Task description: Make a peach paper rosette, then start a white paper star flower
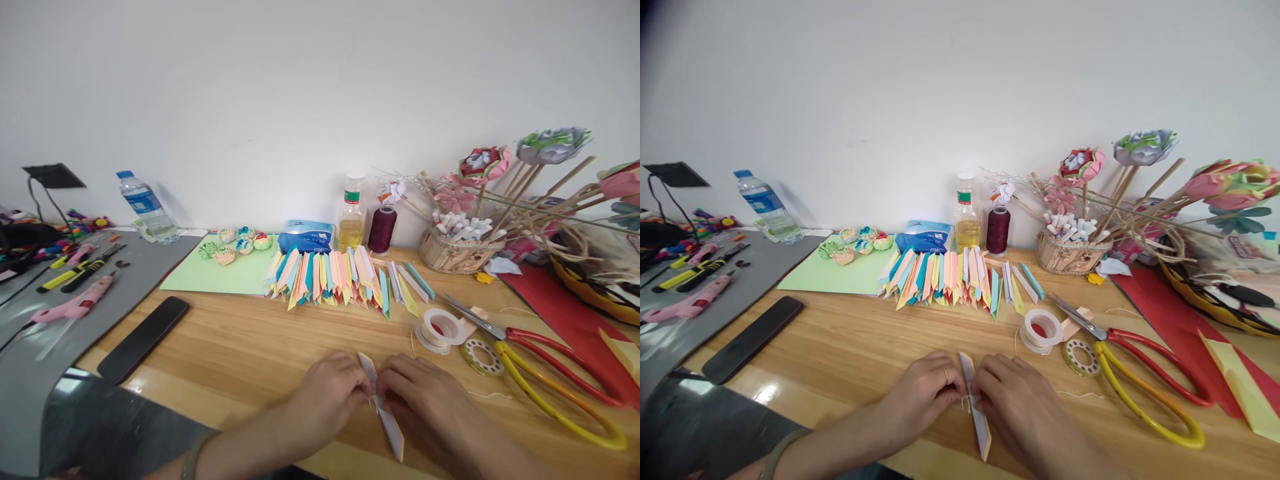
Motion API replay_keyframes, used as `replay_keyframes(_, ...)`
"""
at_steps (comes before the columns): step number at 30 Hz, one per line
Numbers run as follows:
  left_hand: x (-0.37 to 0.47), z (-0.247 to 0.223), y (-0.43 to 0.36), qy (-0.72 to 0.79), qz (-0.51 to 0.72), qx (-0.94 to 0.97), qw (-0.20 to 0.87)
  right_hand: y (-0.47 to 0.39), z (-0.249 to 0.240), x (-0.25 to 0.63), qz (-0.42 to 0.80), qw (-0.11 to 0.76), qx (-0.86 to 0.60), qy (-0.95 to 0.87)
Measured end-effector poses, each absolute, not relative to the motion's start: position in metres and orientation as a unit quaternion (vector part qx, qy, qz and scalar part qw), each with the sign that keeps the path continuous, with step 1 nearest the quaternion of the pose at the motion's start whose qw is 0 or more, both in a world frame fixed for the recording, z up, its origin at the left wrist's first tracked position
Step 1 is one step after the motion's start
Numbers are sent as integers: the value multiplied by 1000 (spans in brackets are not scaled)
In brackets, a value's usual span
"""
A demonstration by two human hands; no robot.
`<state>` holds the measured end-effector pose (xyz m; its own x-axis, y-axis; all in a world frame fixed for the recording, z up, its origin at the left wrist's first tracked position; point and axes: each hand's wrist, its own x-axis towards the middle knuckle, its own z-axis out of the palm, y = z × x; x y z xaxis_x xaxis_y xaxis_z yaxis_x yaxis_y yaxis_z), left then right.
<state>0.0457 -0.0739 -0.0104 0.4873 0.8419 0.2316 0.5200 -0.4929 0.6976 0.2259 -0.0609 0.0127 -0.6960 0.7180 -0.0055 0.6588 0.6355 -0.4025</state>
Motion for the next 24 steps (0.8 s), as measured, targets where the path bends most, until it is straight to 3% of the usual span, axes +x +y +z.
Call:
replay_keyframes(9, 52, -9, -87, 511, 295, 737, 330, -59, 2, 226, 122, 113, -366, -916)
replay_keyframes(24, 52, -30, -98, 444, 372, 791, 199, -66, -8, 224, -95, 196, -339, -915)
